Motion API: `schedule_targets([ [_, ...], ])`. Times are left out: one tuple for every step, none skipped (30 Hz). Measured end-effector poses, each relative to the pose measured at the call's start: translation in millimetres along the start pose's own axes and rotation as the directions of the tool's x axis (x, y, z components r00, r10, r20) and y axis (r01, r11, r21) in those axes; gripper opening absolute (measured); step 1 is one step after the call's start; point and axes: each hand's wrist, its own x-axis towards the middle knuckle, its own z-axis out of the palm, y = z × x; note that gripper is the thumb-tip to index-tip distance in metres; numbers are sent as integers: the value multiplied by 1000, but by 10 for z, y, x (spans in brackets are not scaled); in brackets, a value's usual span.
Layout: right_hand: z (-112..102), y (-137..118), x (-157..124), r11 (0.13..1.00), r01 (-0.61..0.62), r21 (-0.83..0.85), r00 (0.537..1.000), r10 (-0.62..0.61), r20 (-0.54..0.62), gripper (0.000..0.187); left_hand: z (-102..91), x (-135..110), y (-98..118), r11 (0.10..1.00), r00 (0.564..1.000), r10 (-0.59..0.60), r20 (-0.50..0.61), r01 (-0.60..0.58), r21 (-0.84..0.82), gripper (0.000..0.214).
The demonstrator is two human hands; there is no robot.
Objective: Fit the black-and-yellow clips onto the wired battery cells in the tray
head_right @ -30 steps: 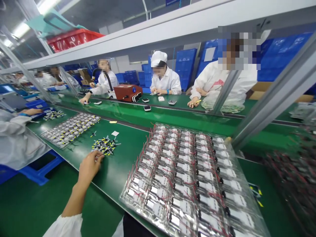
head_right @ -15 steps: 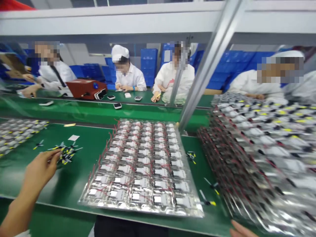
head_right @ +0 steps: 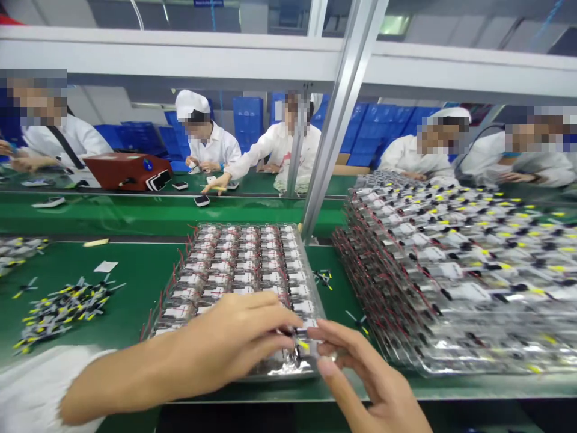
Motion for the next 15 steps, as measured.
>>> schedule_targets([
  [15,-45,62,1000,17,16,1000,-18,20,35,83,133,38,999,999,37,30,-36,-8,20],
  [12,-58,110,999,25,36,999,-26,40,33,153,236,53,998,997,62,45,-62,-17,18],
  [-6,-45,142,998,25,55,998,-28,59,31,210,311,51,996,996,79,43,-77,-32,17],
  [-34,-14,160,997,19,73,997,-24,73,30,254,364,38,995,995,89,35,-87,-57,15],
  [-67,26,167,996,7,86,997,-14,80,30,285,400,17,991,995,98,26,-95,-91,14],
  [-101,68,167,996,-5,94,997,-1,71,30,305,424,-8,986,994,108,22,-104,-130,14],
  [-131,104,163,995,-16,95,999,12,44,31,313,441,-38,979,993,119,21,-114,-168,16],
  [-156,131,159,996,-23,86,1000,22,9,33,314,453,-72,973,992,124,22,-117,-197,21],
  [-176,148,159,997,-26,67,999,28,-35,35,310,465,-111,972,992,125,26,-117,-203,24],
  [-191,156,163,999,-23,37,996,26,-84,37,304,477,-157,978,992,121,29,-114,-175,25],
  [-202,158,172,1000,-17,2,992,17,-129,39,300,489,-207,987,993,116,37,-111,-112,23],
  [-210,157,185,999,-13,-32,986,8,-165,41,302,501,-261,992,991,121,65,-119,-28,22],
  [-215,156,200,998,-18,-57,983,7,-183,42,310,511,-315,987,984,138,111,-146,66,21],
  [-219,160,215,997,-30,-70,982,16,-191,44,325,518,-366,970,972,160,171,-187,156,21],
  [-219,170,230,996,-45,-74,981,30,-190,45,346,521,-410,945,956,183,231,-236,226,20],
])
